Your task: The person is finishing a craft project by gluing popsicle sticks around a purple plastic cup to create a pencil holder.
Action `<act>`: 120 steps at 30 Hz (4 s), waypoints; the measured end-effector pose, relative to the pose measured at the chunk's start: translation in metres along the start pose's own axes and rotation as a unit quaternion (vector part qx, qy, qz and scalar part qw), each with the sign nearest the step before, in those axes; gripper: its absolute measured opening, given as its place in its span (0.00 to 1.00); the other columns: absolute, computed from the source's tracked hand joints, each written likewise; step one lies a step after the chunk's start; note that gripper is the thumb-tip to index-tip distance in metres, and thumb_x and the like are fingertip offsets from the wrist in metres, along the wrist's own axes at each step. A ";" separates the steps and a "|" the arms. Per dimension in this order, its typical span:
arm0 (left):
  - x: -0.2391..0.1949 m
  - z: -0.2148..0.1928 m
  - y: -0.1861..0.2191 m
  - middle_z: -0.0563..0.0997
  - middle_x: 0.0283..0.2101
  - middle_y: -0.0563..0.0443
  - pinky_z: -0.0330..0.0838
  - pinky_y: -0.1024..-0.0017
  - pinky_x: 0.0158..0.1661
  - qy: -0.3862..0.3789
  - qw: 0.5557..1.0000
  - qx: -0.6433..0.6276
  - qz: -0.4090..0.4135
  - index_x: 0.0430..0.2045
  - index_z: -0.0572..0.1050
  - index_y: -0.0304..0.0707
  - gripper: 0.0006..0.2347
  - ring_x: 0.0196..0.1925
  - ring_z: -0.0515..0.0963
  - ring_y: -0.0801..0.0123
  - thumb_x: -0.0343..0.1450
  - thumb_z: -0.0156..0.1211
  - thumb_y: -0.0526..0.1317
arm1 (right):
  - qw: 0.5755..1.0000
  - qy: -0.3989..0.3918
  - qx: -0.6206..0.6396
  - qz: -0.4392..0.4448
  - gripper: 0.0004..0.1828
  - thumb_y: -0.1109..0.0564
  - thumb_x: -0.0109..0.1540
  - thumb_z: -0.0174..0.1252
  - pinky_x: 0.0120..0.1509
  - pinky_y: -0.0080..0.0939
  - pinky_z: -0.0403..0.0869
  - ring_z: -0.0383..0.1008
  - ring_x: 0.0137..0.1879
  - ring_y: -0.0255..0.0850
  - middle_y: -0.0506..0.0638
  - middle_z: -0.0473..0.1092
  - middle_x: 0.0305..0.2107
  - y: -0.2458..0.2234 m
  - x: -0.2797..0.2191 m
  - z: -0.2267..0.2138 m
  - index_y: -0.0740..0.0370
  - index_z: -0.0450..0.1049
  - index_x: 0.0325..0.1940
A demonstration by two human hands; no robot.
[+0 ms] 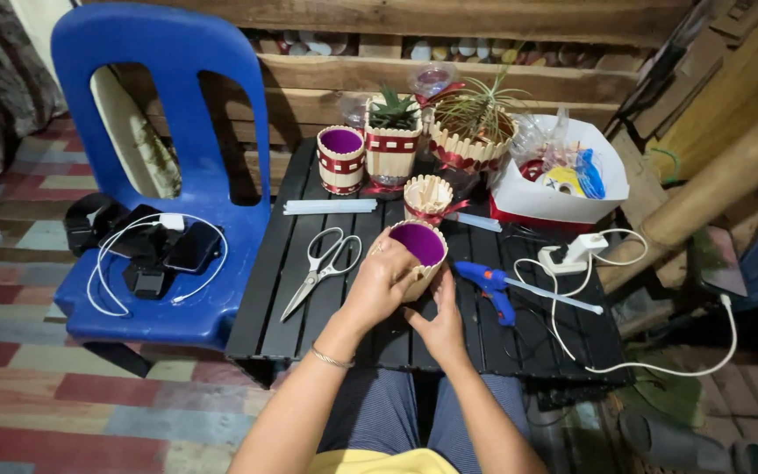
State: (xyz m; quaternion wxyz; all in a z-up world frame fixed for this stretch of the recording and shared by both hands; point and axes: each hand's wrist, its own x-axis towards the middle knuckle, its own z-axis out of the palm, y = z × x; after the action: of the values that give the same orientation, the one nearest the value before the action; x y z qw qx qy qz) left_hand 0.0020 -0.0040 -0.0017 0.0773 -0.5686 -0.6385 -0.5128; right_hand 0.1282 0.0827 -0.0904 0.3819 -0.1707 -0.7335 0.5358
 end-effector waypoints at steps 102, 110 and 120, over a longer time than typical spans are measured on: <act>-0.012 -0.033 -0.033 0.77 0.21 0.54 0.72 0.79 0.32 0.101 0.892 -0.323 -0.301 0.27 0.79 0.35 0.03 0.26 0.75 0.76 0.65 0.68 0.32 | 0.996 -0.044 0.058 -0.045 0.67 0.58 0.50 0.76 0.73 0.54 0.63 0.53 0.76 0.54 0.65 0.48 0.73 0.012 -0.006 -0.004 0.62 0.37 0.82; 0.000 -0.025 -0.020 0.80 0.26 0.42 0.68 0.58 0.56 -0.029 0.999 0.015 0.004 0.27 0.77 0.35 0.06 0.41 0.80 0.51 0.65 0.69 0.37 | 0.999 -0.027 0.015 -0.028 0.67 0.61 0.48 0.77 0.77 0.57 0.58 0.49 0.78 0.60 0.66 0.48 0.73 0.007 0.002 -0.007 0.66 0.38 0.80; -0.017 0.022 0.014 0.75 0.23 0.52 0.68 0.63 0.52 -0.049 0.985 0.120 0.114 0.23 0.71 0.46 0.06 0.36 0.75 0.61 0.67 0.61 0.43 | 0.990 0.007 -0.090 0.106 0.75 0.54 0.40 0.78 0.77 0.63 0.60 0.58 0.73 0.63 0.69 0.57 0.69 0.027 -0.001 -0.012 0.52 0.37 0.81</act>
State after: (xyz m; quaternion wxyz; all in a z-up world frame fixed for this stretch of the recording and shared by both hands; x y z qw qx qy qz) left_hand 0.0298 -0.0008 -0.0156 0.1719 -0.6488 -0.6295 -0.3914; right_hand 0.1338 0.0995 -0.1138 0.3115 -0.2848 -0.7540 0.5033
